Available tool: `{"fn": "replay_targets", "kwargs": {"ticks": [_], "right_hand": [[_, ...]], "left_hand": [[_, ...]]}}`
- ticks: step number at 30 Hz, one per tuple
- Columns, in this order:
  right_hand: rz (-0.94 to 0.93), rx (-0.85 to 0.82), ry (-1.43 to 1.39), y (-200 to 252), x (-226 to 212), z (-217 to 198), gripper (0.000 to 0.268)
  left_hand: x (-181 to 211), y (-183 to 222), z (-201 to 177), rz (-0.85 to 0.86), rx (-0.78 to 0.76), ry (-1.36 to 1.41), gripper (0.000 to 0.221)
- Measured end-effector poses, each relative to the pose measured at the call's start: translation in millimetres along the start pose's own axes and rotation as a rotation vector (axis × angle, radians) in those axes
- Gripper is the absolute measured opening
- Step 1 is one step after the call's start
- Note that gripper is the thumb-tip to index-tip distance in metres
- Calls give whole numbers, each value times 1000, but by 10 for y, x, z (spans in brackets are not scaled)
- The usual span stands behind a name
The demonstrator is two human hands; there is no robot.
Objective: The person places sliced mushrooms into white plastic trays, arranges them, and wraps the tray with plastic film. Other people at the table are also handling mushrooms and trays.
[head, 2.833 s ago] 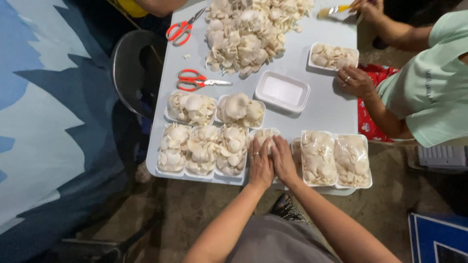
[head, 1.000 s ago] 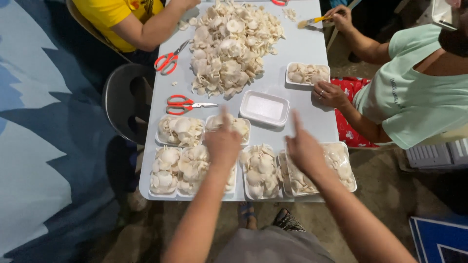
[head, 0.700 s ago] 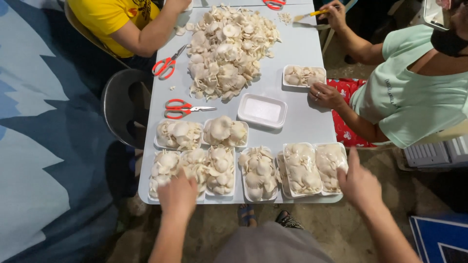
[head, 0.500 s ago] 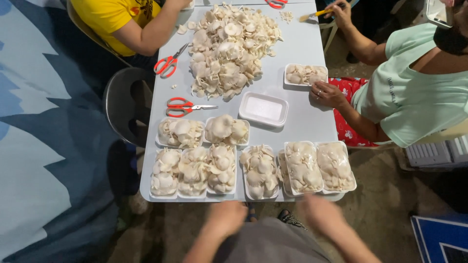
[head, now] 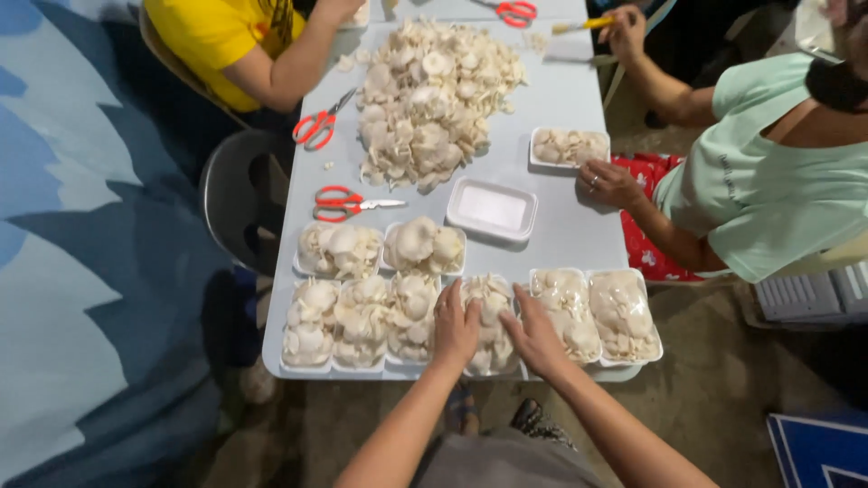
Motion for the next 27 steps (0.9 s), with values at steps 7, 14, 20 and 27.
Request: {"fn": "replay_targets", "kwargs": {"ticks": [7, 14, 20, 27], "right_hand": [[104, -53, 43, -423, 652, 488, 80], [134, -129, 68, -479, 950, 614, 72], [140, -116, 78, -449, 831, 543, 71], [20, 11, 1, 39, 324, 251, 69]], "left_hand": [[-312, -105, 540, -142, 31, -66, 63], [-490, -255, 712, -92, 70, -129, 45], [-742, -472, 863, -167, -30, -166, 60], [-178, -133, 198, -8, 39, -116, 67]]}}
Point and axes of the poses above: each hand's wrist, its own y-axis away from the middle knuckle, its own z-axis out of the palm, x = y × z, the point moved 6 cm from there along -y, towards the middle knuckle, and after that the axes turned 12 degrees about -y, right-handed, at the moved point
